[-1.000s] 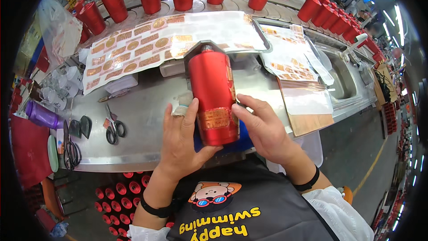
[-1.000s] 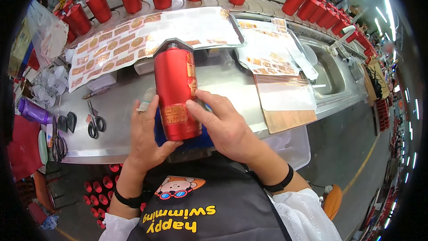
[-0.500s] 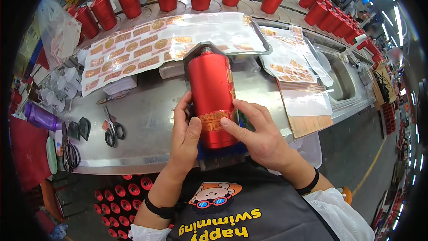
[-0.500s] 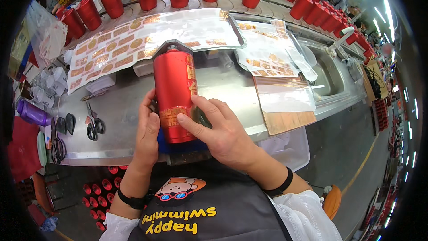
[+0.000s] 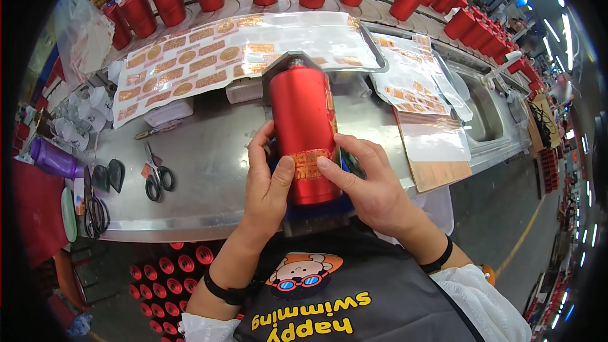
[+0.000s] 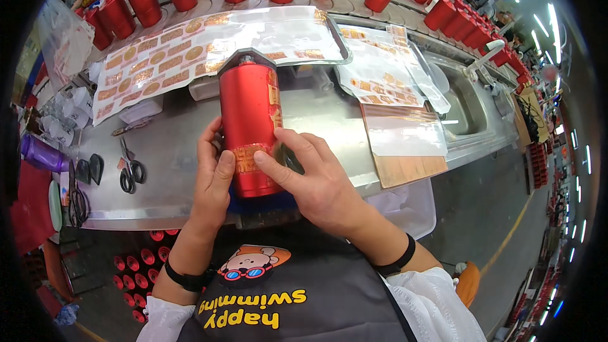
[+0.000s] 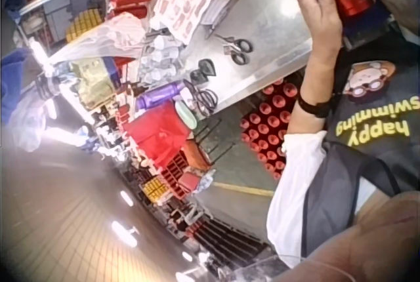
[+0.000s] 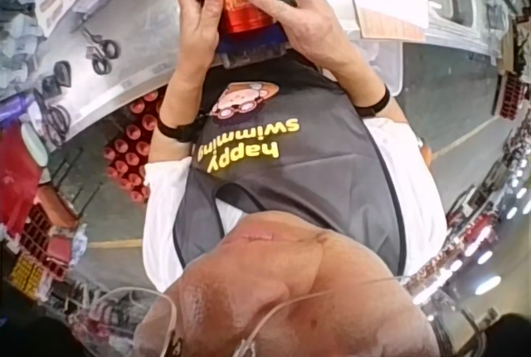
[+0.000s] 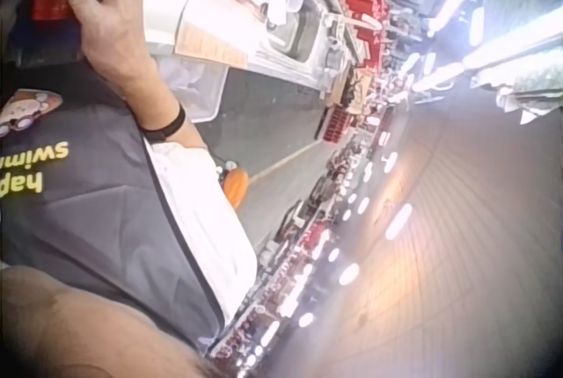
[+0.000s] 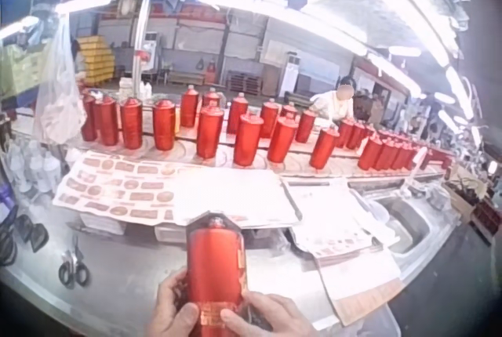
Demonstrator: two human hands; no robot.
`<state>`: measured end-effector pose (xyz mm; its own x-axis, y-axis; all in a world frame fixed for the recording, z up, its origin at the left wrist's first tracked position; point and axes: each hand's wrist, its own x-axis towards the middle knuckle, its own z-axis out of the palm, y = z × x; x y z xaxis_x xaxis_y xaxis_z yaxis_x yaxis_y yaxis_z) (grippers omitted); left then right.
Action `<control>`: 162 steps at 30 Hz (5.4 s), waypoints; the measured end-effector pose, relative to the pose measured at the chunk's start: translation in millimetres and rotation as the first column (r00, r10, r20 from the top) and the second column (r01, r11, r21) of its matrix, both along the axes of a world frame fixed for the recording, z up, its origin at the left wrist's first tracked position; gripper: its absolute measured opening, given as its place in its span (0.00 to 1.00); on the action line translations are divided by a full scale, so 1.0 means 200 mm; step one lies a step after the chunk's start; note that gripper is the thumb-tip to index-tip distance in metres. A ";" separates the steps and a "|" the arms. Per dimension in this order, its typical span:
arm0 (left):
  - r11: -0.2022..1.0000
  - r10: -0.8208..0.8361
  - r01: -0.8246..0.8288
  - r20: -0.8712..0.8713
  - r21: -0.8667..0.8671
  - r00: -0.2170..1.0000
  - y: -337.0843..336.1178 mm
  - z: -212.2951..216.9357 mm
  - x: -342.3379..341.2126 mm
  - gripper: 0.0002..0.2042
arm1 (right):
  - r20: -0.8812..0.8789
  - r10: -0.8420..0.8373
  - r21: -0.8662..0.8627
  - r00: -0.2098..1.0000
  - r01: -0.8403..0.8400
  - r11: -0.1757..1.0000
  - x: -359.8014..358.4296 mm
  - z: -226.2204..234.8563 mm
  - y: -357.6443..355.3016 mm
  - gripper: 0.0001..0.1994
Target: Applying and cleaning labels or branding on red cylindrical metal canisters.
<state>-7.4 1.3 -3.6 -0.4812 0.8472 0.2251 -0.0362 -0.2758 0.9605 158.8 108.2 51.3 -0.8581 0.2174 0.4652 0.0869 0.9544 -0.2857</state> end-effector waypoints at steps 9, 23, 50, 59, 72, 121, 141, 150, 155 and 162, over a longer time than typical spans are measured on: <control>0.999 0.033 -0.035 0.085 0.016 0.996 -0.03 0.00 0.02 0.30 | -0.004 -0.010 -0.006 1.000 0.010 1.000 -0.01 0.00 0.00 0.32; 0.959 0.246 -0.247 -0.831 0.136 0.499 -0.16 -0.04 0.12 0.32 | -0.048 -0.015 -0.048 0.999 0.013 0.999 0.01 -0.02 0.01 0.28; 0.936 0.317 -0.172 -0.948 0.307 0.035 -0.13 0.02 0.14 0.20 | 0.010 0.166 -0.410 0.986 -0.148 0.900 -0.13 0.23 0.22 0.10; 0.926 0.281 -0.365 -0.813 0.091 0.510 -0.17 -0.06 0.06 0.39 | -0.126 -0.095 0.082 0.988 0.105 0.991 -0.21 0.28 0.21 0.08; 0.930 0.279 -0.344 -0.854 0.127 0.439 -0.15 -0.01 0.04 0.46 | -0.032 0.212 -0.226 0.977 -0.214 0.950 -0.22 0.23 0.20 0.08; 0.985 0.121 -0.170 -0.798 0.023 0.590 -0.13 0.04 0.03 0.48 | -0.069 0.275 -0.342 0.959 -0.281 0.897 -0.02 0.20 0.05 0.11; 0.978 0.129 -0.206 -0.850 0.025 0.511 -0.09 -0.03 0.03 0.46 | -0.082 0.040 -0.875 0.996 -0.091 0.475 -0.14 -0.06 0.16 0.38; 0.981 0.108 -0.191 -0.772 -0.018 0.626 -0.11 -0.05 0.04 0.45 | -0.082 0.036 -0.952 0.996 -0.089 0.292 -0.08 -0.07 0.20 0.35; 0.986 0.102 -0.164 -0.737 -0.013 0.668 -0.10 -0.07 0.04 0.45 | 0.017 0.013 -0.829 1.000 0.006 0.559 -0.13 -0.12 0.19 0.35; 0.981 0.059 -0.176 -0.728 -0.086 0.683 -0.12 -0.06 0.03 0.46 | -0.089 0.075 -0.817 0.993 -0.116 0.565 -0.09 -0.11 0.21 0.37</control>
